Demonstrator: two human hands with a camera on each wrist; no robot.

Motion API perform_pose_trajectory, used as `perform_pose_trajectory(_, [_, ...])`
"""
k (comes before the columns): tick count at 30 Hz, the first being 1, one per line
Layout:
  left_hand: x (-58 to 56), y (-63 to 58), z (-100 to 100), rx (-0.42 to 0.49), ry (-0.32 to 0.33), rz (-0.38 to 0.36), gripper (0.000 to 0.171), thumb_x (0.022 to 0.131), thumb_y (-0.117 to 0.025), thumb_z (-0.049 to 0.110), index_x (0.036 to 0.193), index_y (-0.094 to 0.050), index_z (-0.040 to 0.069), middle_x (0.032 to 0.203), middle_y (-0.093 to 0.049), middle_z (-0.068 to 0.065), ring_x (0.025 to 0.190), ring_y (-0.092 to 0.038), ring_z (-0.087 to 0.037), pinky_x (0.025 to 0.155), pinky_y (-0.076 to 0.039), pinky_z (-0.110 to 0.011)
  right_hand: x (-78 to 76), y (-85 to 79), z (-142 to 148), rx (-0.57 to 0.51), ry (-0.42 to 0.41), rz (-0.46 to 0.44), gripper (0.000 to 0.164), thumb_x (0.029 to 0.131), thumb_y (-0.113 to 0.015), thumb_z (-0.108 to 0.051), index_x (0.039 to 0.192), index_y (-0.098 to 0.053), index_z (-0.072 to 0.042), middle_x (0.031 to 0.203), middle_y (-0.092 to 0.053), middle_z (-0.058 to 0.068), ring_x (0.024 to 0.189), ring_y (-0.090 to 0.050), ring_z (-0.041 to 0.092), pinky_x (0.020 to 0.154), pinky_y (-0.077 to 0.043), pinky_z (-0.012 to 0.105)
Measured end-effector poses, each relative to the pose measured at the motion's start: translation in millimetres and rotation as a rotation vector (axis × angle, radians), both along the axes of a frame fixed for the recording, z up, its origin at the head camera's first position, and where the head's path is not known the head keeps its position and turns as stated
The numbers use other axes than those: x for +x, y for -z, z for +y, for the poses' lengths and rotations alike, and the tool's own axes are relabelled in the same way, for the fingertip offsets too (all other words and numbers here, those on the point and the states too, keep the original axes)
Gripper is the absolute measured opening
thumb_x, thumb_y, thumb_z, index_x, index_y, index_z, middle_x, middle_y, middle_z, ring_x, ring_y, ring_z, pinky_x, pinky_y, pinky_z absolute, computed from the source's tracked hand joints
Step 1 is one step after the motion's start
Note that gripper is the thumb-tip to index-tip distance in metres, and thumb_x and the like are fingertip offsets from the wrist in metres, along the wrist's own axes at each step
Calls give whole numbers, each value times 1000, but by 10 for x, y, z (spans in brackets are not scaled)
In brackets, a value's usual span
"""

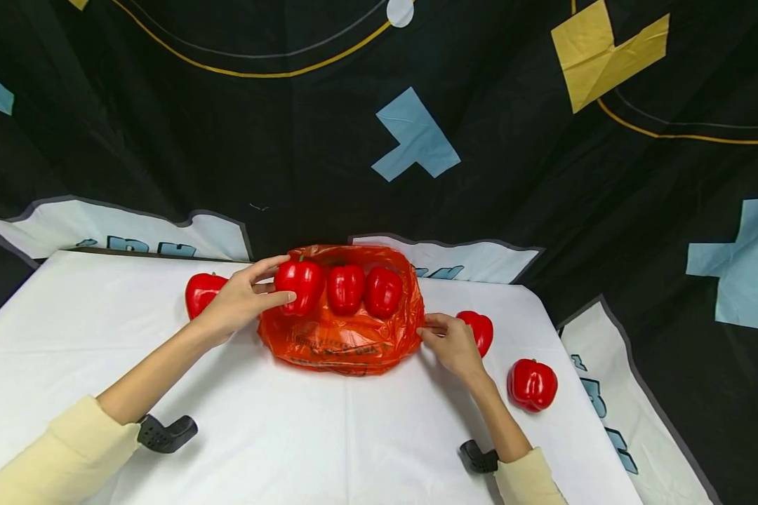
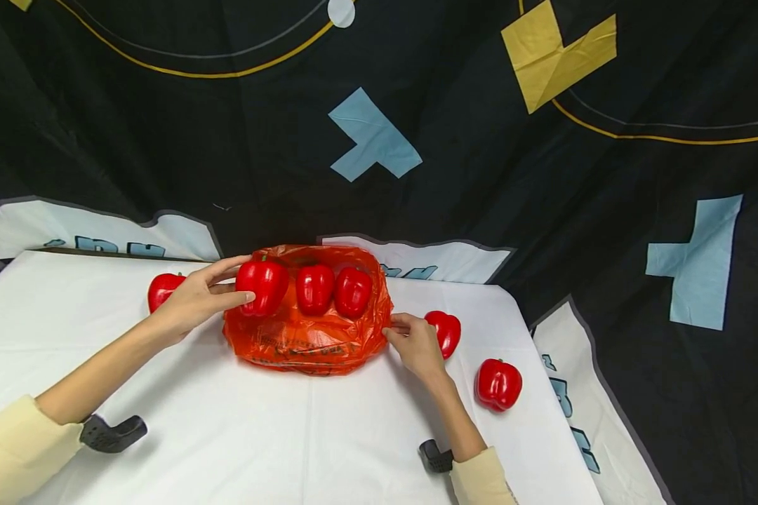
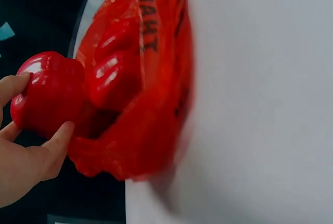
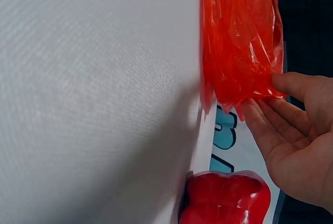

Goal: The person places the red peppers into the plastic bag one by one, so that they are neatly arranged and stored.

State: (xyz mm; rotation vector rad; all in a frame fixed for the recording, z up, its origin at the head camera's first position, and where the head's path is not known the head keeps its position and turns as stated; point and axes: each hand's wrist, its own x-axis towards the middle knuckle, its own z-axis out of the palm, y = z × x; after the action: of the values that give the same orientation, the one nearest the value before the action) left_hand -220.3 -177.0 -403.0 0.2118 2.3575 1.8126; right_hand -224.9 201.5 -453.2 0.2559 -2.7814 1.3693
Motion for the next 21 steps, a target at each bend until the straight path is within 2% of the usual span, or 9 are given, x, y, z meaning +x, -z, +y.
perform_pose_trajectory(6, [-3, -38, 113, -2, 17, 18, 75, 90, -73, 15, 155, -35, 13, 149, -38, -22, 130, -41, -44, 91, -52, -56, 7, -12, -4, -4, 1, 0, 26, 92, -72, -9, 116, -71, 0, 105, -73, 10, 99, -70, 27, 81, -59, 36])
perform_pose_trajectory(13, [-78, 66, 227, -20, 11, -6, 76, 92, -72, 17, 156, -32, 12, 149, -38, -23, 129, -43, -45, 92, -51, -55, 18, -14, -10, 6, 10, -14, 28, 92, -72, -10, 118, -71, 0, 106, -73, 10, 100, -70, 27, 82, -59, 38])
perform_pose_trajectory(21, [-219, 126, 332, -66, -36, -31, 76, 94, -69, 15, 157, -29, 11, 149, -39, -24, 129, -44, -43, 96, -50, -53, 4, -2, -15, 1, 5, -8, 27, 92, -72, -9, 117, -71, 0, 106, -73, 11, 100, -70, 27, 82, -59, 37])
